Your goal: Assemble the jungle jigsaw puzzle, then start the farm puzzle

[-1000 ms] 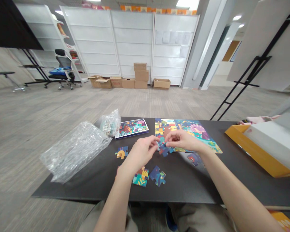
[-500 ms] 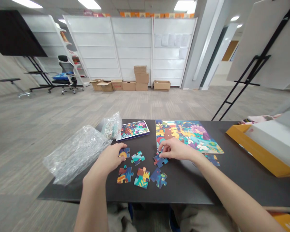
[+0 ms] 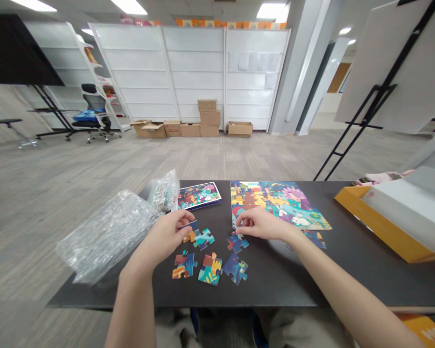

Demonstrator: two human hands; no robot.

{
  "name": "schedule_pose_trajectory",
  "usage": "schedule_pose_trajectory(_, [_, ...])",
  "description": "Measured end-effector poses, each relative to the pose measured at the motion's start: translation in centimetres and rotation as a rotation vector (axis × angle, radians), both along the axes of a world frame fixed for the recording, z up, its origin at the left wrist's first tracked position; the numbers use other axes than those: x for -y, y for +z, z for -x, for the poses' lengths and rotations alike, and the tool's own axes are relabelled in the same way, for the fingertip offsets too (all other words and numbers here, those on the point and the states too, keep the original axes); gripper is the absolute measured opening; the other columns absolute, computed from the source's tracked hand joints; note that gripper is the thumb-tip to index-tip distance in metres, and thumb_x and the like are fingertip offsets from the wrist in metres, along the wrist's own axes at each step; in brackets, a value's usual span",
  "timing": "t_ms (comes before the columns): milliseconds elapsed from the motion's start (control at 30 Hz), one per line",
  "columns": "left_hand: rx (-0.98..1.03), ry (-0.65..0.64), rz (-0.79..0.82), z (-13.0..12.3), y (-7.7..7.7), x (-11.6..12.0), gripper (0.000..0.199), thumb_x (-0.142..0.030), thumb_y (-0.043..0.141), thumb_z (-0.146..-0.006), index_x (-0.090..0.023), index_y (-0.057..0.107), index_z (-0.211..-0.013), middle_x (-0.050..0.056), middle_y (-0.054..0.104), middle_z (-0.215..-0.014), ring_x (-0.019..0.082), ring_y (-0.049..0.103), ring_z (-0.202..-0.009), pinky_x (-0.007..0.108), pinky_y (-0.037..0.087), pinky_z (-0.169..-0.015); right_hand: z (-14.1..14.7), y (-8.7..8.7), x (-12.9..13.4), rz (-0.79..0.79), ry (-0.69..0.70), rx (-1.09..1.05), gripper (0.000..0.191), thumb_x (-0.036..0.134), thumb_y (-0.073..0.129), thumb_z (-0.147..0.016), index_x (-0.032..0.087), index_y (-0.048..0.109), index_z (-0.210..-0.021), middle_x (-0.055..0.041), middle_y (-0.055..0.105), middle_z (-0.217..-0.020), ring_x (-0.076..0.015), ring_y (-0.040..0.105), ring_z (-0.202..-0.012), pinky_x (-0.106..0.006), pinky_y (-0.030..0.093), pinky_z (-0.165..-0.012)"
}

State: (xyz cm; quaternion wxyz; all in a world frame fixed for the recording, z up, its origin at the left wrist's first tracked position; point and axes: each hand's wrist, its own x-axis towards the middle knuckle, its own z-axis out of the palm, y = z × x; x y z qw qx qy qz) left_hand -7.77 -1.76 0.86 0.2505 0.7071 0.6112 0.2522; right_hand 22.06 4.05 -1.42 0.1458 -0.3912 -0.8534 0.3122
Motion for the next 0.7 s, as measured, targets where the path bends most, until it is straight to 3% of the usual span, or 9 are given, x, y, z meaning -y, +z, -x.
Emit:
schedule_pose_trajectory(167, [0.369,-0.055,-0.012,-3.7,0.7,0.2,0.024,-0.036,0.064,-0.081,-0.019,0.067,-0.098,0.005,0.073,-0.092,0.021,0.074,-0.086,0.034,0.061,-0.081,0.4,0.1,0.3,-0.001,0.037,-0.177,0.022,0.038,0.071,-0.087,0.018,0.072,-0.096,-0.0032,0.073,-0.082,-0.0154,0.066,-0.072,-0.025,0.049,-0.067])
schedule_pose_trajectory(267, [0.441,-0.095,-0.004,-6.3,0.3,0.0,0.020,-0.030,0.065,-0.082,-0.019,0.067,-0.099,0.004,0.073,-0.094,0.019,0.075,-0.083,0.032,0.061,-0.080,0.8,0.4,0.7,0.012,0.050,-0.275,0.036,0.045,0.076,-0.083,0.020,0.069,-0.107,-0.0033,0.072,-0.091,-0.0153,0.064,-0.076,-0.025,0.049,-0.066])
schedule_pose_trajectory(367, [0.472,-0.119,-0.028,-8.1,-0.2,-0.5,0.015,-0.024,0.064,-0.083,-0.019,0.066,-0.097,0.004,0.074,-0.092,0.018,0.074,-0.081,0.031,0.062,-0.077,1.0,0.4,0.8,0.062,0.015,-0.344,0.037,0.046,0.075,-0.083,0.020,0.069,-0.108,-0.0004,0.067,-0.081,-0.0144,0.061,-0.072,-0.025,0.047,-0.063])
schedule_pose_trajectory(533, [0.547,-0.056,-0.064,-9.1,-0.9,-1.3,0.017,-0.022,0.059,-0.086,-0.019,0.064,-0.102,0.005,0.073,-0.095,0.017,0.074,-0.082,0.030,0.062,-0.077,0.6,-0.1,0.1,0.180,-0.041,-0.422,0.035,0.049,0.069,-0.087,0.018,0.068,-0.102,0.0031,0.059,-0.065,-0.0115,0.053,-0.058,-0.024,0.042,-0.057])
schedule_pose_trajectory(700, [0.600,-0.015,0.042,-9.0,-1.2,-1.6,0.021,-0.028,0.061,-0.088,-0.017,0.062,-0.105,0.005,0.072,-0.089,0.018,0.074,-0.075,0.030,0.062,-0.068,0.4,-0.4,-0.6,0.229,-0.078,-0.446,0.038,0.055,0.064,-0.089,0.017,0.068,-0.098,0.0009,0.062,-0.070,-0.0113,0.056,-0.056,-0.024,0.044,-0.056])
